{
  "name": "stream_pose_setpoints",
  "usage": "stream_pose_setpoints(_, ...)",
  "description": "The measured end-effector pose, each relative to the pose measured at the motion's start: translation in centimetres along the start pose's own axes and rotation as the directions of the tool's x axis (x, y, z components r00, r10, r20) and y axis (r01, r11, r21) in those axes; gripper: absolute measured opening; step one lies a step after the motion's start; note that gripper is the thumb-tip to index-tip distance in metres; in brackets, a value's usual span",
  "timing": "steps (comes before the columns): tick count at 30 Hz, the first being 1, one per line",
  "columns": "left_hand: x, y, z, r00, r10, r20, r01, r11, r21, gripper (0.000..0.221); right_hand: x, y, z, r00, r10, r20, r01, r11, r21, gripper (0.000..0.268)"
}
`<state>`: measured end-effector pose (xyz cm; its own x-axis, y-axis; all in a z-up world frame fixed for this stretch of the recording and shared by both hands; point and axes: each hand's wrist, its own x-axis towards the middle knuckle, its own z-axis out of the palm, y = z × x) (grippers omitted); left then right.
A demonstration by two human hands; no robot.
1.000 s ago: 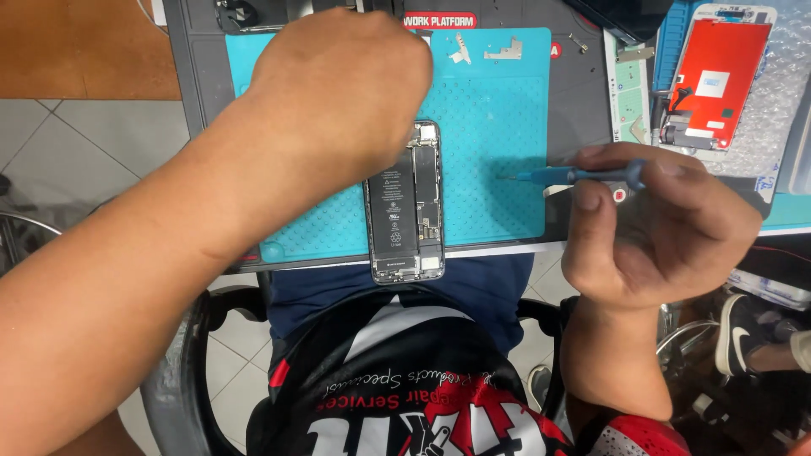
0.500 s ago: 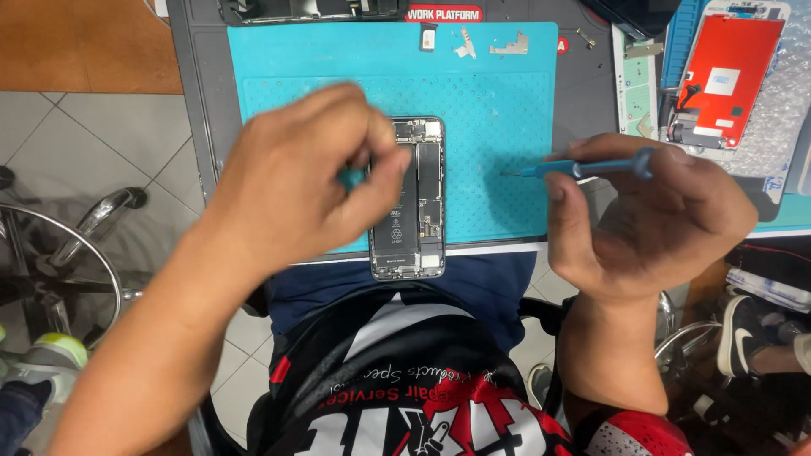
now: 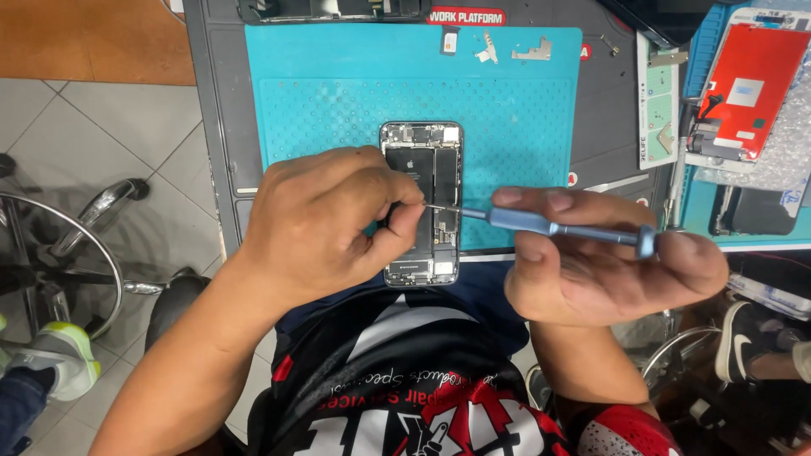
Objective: Reconnecting internal cables and the battery of a smartphone using a screwdriver and tweezers on a repair mat.
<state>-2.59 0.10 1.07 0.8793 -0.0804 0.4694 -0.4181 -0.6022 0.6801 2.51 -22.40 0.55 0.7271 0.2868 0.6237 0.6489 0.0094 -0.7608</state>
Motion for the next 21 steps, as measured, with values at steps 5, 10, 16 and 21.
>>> stream_pose_setpoints(5,0.0,0.2,-0.1,1.000,0.000,-0.004,0.000,1.000,0.012,0.006,-0.4,0.5,-3.2,0.948,0.263,0.177,-0.314,0.696,0.646,0.039)
stream_pose_setpoints(10,-0.2,-0.1,0.2,1.000,0.024,-0.012,-0.023,0.997,0.070,0.008,-1.2,1.0,-3.5,0.837,0.330,0.436,-0.519,0.226,0.824,0.061)
stream_pose_setpoints(16,-0.1,-0.1,0.2,0.999,0.042,-0.009,-0.041,0.997,0.070,0.011,-1.1,0.8,-0.9,1.000,-0.018,0.022,0.013,0.983,0.184,0.079)
stream_pose_setpoints(21,-0.1,-0.1,0.1,0.999,0.041,0.003,-0.041,0.994,0.098,0.014,-2.6,1.8,-2.8,0.996,0.033,0.089,-0.069,0.889,0.452,0.071)
